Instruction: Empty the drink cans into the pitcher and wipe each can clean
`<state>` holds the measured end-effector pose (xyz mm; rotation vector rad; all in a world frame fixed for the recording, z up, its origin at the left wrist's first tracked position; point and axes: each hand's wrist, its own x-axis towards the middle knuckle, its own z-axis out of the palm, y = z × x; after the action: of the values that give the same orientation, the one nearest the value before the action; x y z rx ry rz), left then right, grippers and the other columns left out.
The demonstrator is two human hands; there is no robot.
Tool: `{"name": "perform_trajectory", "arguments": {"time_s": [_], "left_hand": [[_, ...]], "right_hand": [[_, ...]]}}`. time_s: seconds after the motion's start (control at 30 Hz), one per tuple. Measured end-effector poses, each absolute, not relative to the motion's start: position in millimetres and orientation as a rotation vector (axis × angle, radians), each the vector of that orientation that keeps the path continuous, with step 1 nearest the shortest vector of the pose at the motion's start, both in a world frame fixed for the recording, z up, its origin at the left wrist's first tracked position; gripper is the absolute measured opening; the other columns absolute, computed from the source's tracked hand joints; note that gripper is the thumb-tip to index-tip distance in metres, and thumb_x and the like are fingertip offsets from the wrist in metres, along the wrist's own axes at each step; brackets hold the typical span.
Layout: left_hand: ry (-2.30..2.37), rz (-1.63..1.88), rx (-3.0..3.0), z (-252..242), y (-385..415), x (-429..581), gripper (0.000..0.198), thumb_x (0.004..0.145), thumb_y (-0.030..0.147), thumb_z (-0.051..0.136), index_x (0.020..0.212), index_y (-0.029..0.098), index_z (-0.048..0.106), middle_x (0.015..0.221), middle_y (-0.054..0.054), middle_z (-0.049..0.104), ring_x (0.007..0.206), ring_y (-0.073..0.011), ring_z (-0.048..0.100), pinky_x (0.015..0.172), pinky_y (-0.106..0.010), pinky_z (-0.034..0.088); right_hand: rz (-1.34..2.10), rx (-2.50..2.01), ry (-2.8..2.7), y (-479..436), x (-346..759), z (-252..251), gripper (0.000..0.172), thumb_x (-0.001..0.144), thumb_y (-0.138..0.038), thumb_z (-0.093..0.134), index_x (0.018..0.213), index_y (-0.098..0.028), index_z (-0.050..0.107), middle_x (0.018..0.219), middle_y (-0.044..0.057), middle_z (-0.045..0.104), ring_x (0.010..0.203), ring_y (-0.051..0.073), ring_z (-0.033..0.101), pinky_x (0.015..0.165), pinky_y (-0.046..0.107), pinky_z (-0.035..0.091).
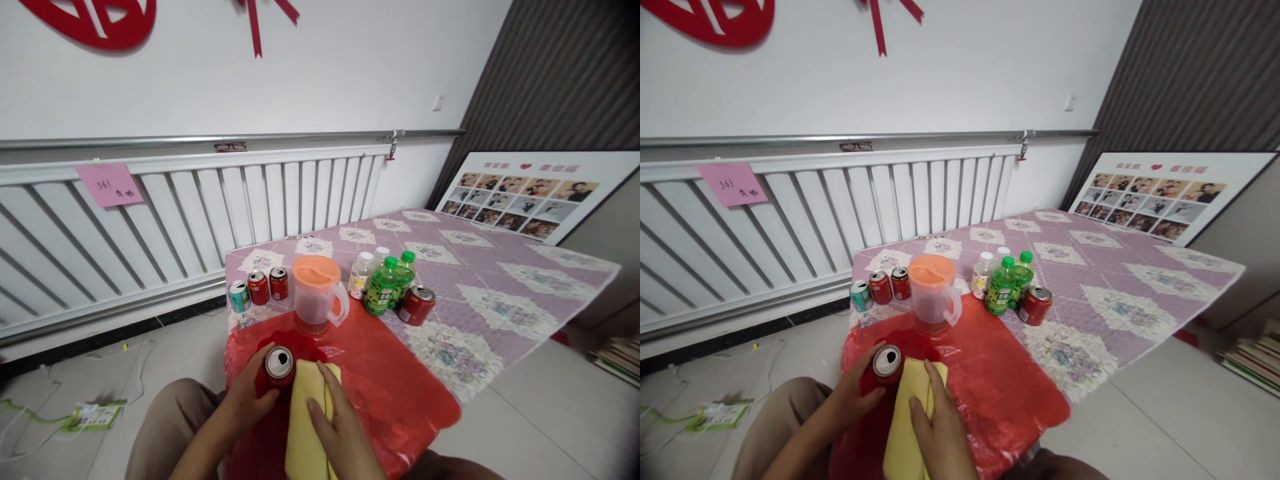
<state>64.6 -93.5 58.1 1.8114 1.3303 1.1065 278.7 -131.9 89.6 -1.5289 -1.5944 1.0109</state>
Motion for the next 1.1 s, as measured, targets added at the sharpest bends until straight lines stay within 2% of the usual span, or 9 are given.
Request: {"name": "perform_trajectory", "arguments": {"time_s": [0.17, 0.43, 0.57, 0.73, 0.93, 1.1], "left_hand": [[1.376, 1.135, 1.802, 57.2, -93.5, 66.2, 0.07, 0.063, 0.009, 0.066, 0.13, 0.02, 0.048, 0.134, -0.012, 0.057, 0.127, -0.0328, 0.051, 0.11, -0.056, 0.037], [1.525, 1.153, 1.919, 56.5, -94.1, 73.4, 0.071, 0.062, 0.017, 0.074, 0.128, 0.02, 0.048, 0.129, -0.013, 0.057, 0.123, -0.0333, 0.053, 0.106, -0.056, 0.041], [1.434, 1.175, 1.92, 58.5, -94.8, 69.9, 0.076, 0.06, 0.013, 0.07, 0.132, 0.02, 0.045, 0.134, -0.014, 0.054, 0.127, -0.0346, 0.049, 0.109, -0.058, 0.037], [1.371, 1.139, 1.837, 59.7, -96.3, 66.5, 0.074, 0.065, 0.007, 0.059, 0.136, 0.021, 0.042, 0.14, -0.012, 0.051, 0.132, -0.031, 0.046, 0.113, -0.055, 0.033], [1.468, 1.18, 1.837, 56.9, -96.1, 71.0, 0.07, 0.062, 0.014, 0.07, 0.129, 0.02, 0.048, 0.132, -0.014, 0.057, 0.124, -0.0339, 0.053, 0.107, -0.056, 0.04], [1.445, 1.161, 1.9, 61.2, -96.0, 69.3, 0.077, 0.061, 0.013, 0.071, 0.133, 0.02, 0.045, 0.135, -0.015, 0.053, 0.127, -0.0352, 0.049, 0.109, -0.059, 0.035]], "right_hand": [[1.009, -1.53, -1.596, -133.5, 278.5, 91.4, 0.063, 0.086, -0.041, 0.045, 0.142, -0.012, 0.041, 0.147, 0.014, 0.045, 0.137, 0.025, 0.041, 0.114, 0.044, 0.033], [1.011, -1.532, -1.606, -135.9, 278.8, 94.5, 0.062, 0.087, -0.04, 0.044, 0.144, -0.015, 0.039, 0.148, 0.012, 0.044, 0.138, 0.023, 0.04, 0.115, 0.043, 0.031], [1.01, -1.522, -1.595, -135.1, 279.5, 91.2, 0.061, 0.087, -0.039, 0.046, 0.143, -0.015, 0.041, 0.147, 0.013, 0.046, 0.136, 0.025, 0.042, 0.113, 0.044, 0.034], [0.997, -1.51, -1.57, -135.6, 279.8, 89.8, 0.059, 0.087, -0.038, 0.048, 0.142, -0.017, 0.043, 0.146, 0.011, 0.048, 0.135, 0.024, 0.043, 0.113, 0.043, 0.035], [0.994, -1.509, -1.555, -135.1, 278.5, 93.2, 0.06, 0.085, -0.038, 0.05, 0.141, -0.016, 0.045, 0.144, 0.012, 0.05, 0.134, 0.026, 0.045, 0.112, 0.044, 0.037], [1.002, -1.535, -1.576, -134.6, 279.5, 95.8, 0.061, 0.085, -0.038, 0.048, 0.141, -0.015, 0.043, 0.144, 0.013, 0.05, 0.133, 0.025, 0.047, 0.111, 0.043, 0.037]]}}
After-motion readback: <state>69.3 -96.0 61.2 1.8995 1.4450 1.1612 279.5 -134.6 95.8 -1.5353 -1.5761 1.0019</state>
